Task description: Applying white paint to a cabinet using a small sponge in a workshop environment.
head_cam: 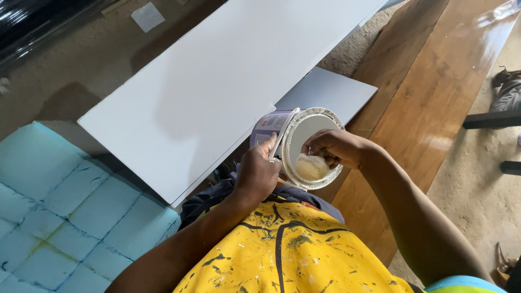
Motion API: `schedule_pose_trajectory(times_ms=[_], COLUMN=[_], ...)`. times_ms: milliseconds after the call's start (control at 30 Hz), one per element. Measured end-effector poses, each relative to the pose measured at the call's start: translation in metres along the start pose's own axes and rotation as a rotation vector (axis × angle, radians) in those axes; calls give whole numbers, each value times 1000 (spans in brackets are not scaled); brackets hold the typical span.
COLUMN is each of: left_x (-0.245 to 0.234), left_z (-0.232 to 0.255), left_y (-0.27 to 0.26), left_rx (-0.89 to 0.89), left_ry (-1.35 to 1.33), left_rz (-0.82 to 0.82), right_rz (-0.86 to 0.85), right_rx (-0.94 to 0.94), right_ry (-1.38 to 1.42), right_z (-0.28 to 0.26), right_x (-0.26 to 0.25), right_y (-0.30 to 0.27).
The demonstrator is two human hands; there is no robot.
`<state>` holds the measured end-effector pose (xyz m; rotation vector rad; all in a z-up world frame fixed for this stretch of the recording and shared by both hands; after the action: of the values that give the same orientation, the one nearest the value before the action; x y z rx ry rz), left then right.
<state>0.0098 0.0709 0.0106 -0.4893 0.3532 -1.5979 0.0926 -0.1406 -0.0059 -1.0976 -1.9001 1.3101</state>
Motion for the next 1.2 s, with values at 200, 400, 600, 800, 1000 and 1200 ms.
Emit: schedule_pose_trajectory(times_ms=[200, 400, 600, 800, 1000, 1200], left_x=[-5, -7, -15, -12, -11, -8], left_z=[11, -6, 23, 0, 13, 19], left_y=[-10, 1, -18, -10, -24, -32], left_rx=[-10, 16, 11, 49, 36, -9], left_ry=[-5, -70, -62, -109, -100, -99], left_rz=[0, 24, 15, 24, 35, 29], right_rz=[177, 229, 194, 639, 689, 638], right_rx=[-104, -121, -152, -187, -204, -341], right_ry=[-280, -509, -213, -823, -884, -1030], right_z=[0, -2, -6, 1, 10, 29], right_x=[5, 35, 28, 35, 30, 25], right_y=[-4, -25, -34, -4, 54, 72])
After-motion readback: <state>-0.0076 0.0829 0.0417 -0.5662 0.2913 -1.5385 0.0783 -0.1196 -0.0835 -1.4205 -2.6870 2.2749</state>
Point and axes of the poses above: each hand's wrist, its own y-axis towards the middle knuckle, its own x-axis out of the palm, z = x × y, the point moved 1 cm from there along y, towards the middle knuckle, and after that the axes turned 7 degrees about x, right-handed, at the moved point
